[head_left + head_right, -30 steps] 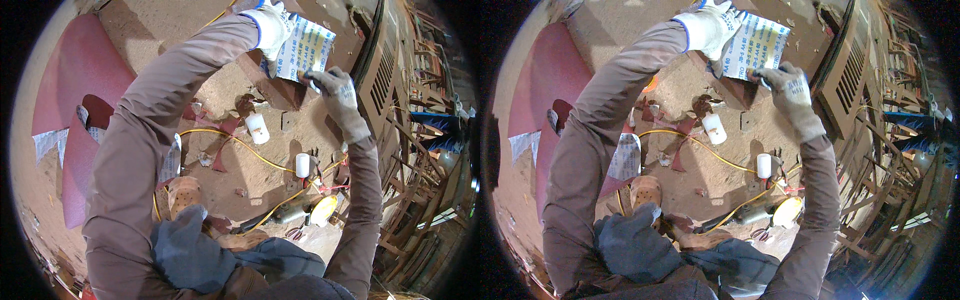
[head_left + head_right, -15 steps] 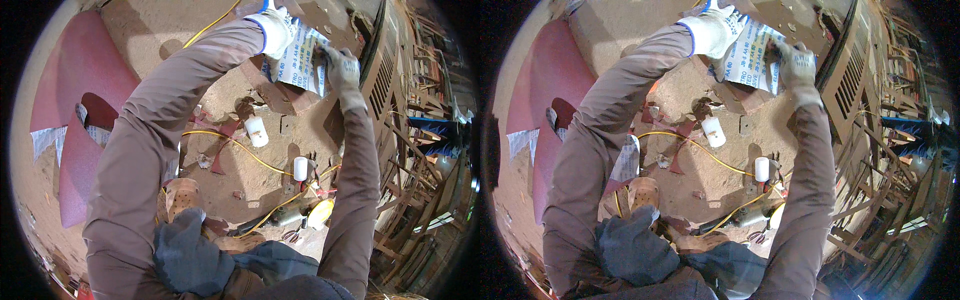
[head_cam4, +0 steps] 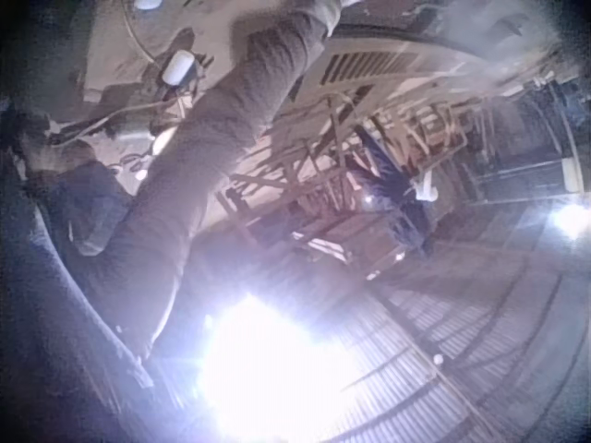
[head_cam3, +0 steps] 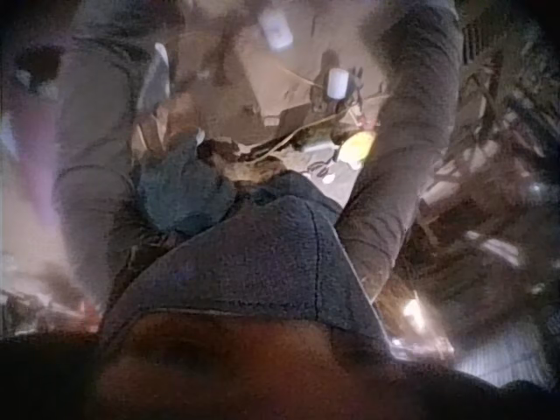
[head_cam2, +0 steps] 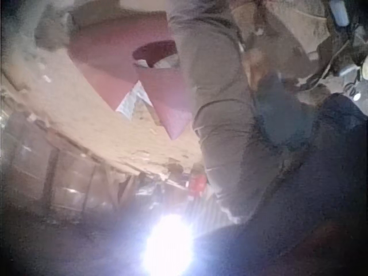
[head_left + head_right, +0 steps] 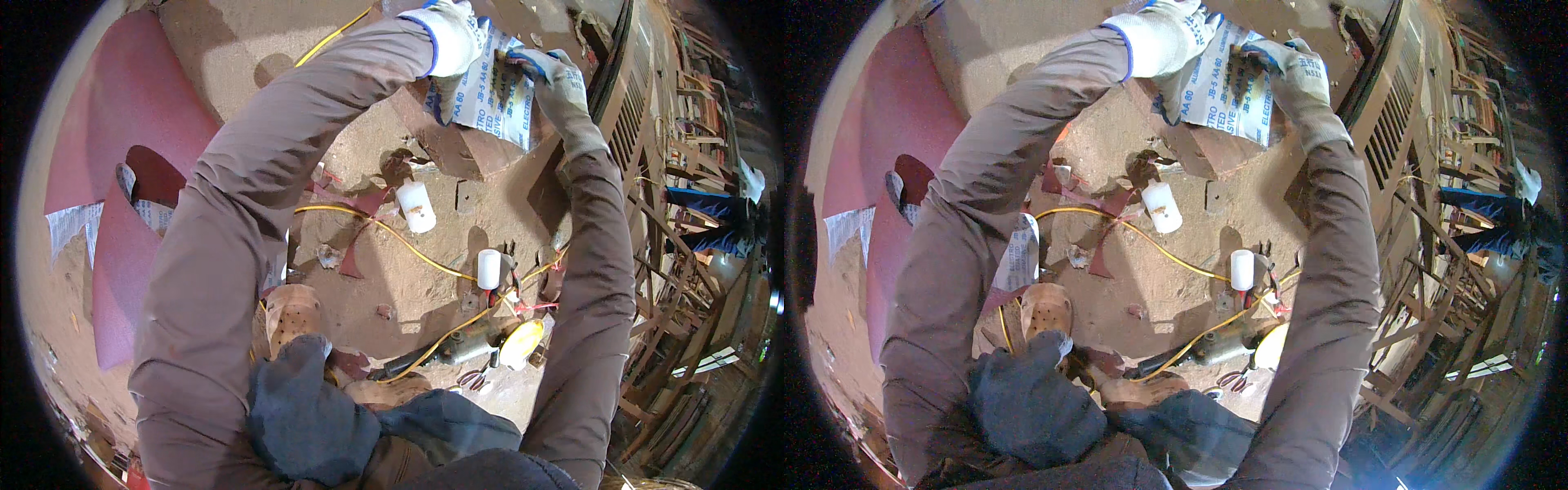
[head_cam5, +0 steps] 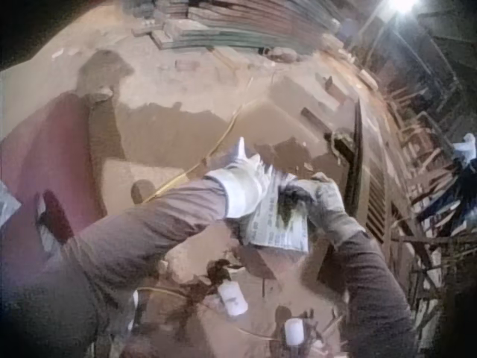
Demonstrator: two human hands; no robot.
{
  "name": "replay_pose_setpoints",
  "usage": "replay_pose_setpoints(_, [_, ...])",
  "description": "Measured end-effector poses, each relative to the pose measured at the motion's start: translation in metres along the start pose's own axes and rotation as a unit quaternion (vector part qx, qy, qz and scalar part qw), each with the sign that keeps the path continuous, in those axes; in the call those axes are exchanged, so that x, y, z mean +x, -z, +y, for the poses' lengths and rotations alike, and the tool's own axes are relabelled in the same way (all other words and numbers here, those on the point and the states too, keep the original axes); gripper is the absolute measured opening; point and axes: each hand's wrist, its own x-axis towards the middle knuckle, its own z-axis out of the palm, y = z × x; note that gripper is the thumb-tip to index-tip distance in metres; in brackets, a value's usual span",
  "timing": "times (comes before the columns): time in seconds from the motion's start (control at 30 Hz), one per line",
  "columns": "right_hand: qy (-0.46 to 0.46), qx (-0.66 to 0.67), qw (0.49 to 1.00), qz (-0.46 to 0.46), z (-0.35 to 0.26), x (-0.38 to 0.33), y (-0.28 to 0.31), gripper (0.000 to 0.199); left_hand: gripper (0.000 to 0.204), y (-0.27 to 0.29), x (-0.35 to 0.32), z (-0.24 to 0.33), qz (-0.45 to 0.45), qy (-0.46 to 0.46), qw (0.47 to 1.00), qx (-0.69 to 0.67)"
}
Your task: The person pours a brown liquid from a small can into a yellow container and uses a brush to apply it to a red foam piece. They then apply the liquid to a sheet of sandpaper and rub it onto the foam.
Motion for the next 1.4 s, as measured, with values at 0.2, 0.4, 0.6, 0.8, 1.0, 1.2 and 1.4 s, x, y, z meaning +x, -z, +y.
replay_pose_setpoints(0.2, [0.058, 0.167, 0.983, -0.041, -0.049, -0.048, 0.019, 0.03, 0.05, -0.001, 0.0, 0.005, 0.021, 0.013, 1.0, -0.007])
replay_pose_setpoints(0.4, [-0.028, 0.138, 0.988, -0.07, -0.032, -0.08, 0.043, 0.031, 0.055, 0.021, -0.015, 0.004, -0.021, 0.002, 1.0, -0.009])
replay_pose_setpoints(0.6, [-0.003, 0.069, 0.998, 0.015, -0.016, -0.063, 0.019, 0.033, 0.056, 0.015, -0.006, 0.003, -0.034, 0.002, 0.999, -0.018])
replay_pose_setpoints(0.8, [-0.043, 0.059, 0.997, 0.017, -0.091, -0.122, 0.03, 0.035, 0.054, 0.007, -0.008, 0.0, -0.044, 0.011, 0.999, -0.02])
replay_pose_setpoints(1.0, [-0.103, -0.029, 0.992, 0.073, -0.065, -0.089, 0.014, 0.028, 0.052, 0.008, -0.002, 0.003, -0.03, 0.003, 0.999, -0.022])
replay_pose_setpoints(1.2, [-0.119, 0.033, 0.992, -0.029, -0.109, -0.122, 0.032, 0.034, 0.05, 0.002, -0.002, 0.001, -0.036, 0.008, 0.999, -0.019])
replay_pose_setpoints(1.4, [-0.167, 0.069, 0.982, 0.047, -0.035, -0.041, 0.031, 0.027, 0.049, -0.006, 0.003, 0.001, -0.025, 0.008, 1.0, -0.006])
